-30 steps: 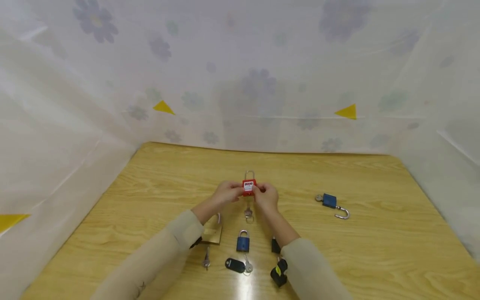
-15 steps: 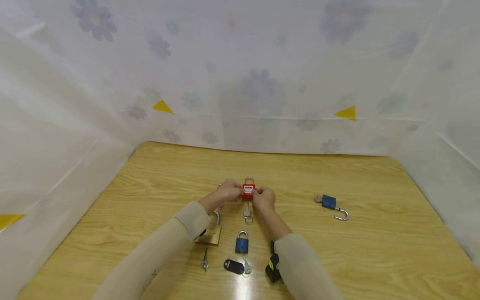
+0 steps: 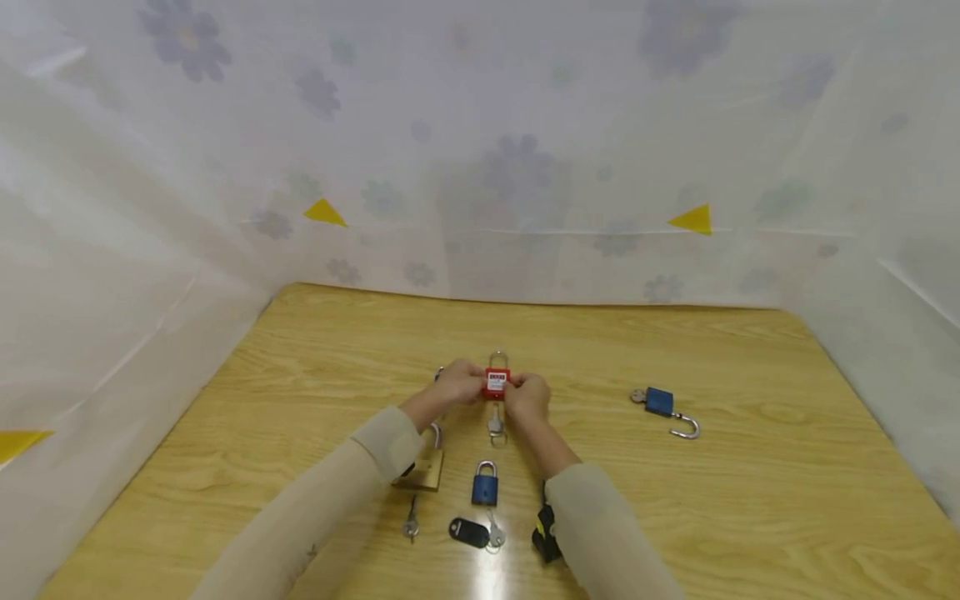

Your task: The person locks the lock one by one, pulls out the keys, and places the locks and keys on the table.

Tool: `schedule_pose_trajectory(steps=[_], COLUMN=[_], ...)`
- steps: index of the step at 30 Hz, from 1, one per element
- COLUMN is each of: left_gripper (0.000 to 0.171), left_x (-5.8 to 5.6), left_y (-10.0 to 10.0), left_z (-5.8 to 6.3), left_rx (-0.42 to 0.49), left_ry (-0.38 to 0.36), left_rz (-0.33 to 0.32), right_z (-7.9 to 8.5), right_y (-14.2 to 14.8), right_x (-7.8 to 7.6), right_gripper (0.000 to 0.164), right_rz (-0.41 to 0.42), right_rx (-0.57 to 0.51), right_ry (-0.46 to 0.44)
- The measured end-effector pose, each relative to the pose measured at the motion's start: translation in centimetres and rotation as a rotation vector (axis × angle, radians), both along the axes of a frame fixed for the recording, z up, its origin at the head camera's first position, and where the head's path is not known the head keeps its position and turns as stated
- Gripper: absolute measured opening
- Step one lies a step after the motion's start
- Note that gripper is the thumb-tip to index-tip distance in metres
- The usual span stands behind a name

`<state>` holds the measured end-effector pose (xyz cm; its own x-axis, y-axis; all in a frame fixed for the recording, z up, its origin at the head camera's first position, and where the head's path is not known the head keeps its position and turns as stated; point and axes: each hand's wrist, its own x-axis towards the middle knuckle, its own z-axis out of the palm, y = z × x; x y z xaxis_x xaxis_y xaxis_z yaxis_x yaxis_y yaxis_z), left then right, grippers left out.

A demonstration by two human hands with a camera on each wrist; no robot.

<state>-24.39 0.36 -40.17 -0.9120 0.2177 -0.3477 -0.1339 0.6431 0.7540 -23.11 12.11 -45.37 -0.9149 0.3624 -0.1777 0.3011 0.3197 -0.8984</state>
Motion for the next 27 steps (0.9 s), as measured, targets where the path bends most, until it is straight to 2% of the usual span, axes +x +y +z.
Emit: schedule_pose_trajectory(steps=[3, 7, 11, 15, 18, 21, 24, 27], left_gripper=[0.021, 0.016, 0.029, 0.045, 0.046, 0.044, 0.044, 0.044], left_x=[0.4, 1.2, 2.4, 3.9, 5.1, 6.0, 6.6, 6.7], left_y=[0.0, 0.4, 1.1, 2.2, 3.1, 3.7, 4.1, 4.7], left_z=[0.1, 0.3, 0.8, 1.9, 2.7, 3.2, 3.3, 3.3], left_rx=[0.004, 0.029, 0.039, 0.119, 0.198, 0.228, 0.257, 0.281], left_ry=[0.034, 0.130, 0.311, 0.466, 0.478, 0.495, 0.523, 0.556], left_rz=[0.019, 0.053, 0.038, -0.033, -0.087, -0.102, -0.098, -0.103], right_z=[1.6, 2.6, 3.0, 4.0, 4.6, 4.6, 4.3, 4.2], right_y=[-0.2, 0.2, 1.3, 3.4, 5.6, 8.0, 10.4, 12.7], right_x=[1.0, 1.8, 2.4, 3.5, 4.9, 6.2, 7.1, 7.4], right_gripper=[0.022, 0.029, 0.030, 0.031, 0.033, 0.034, 0.034, 0.034], right_rz=[0.028, 0.068, 0.017, -0.035, -0.044, -0.053, -0.078, -0.149], right_rx=[-0.042, -0.044, -0.089, -0.102, -0.029, 0.074, 0.162, 0.160], right_ry=[-0.015, -0.019, 0.021, 0.101, 0.142, 0.227, 0.326, 0.362])
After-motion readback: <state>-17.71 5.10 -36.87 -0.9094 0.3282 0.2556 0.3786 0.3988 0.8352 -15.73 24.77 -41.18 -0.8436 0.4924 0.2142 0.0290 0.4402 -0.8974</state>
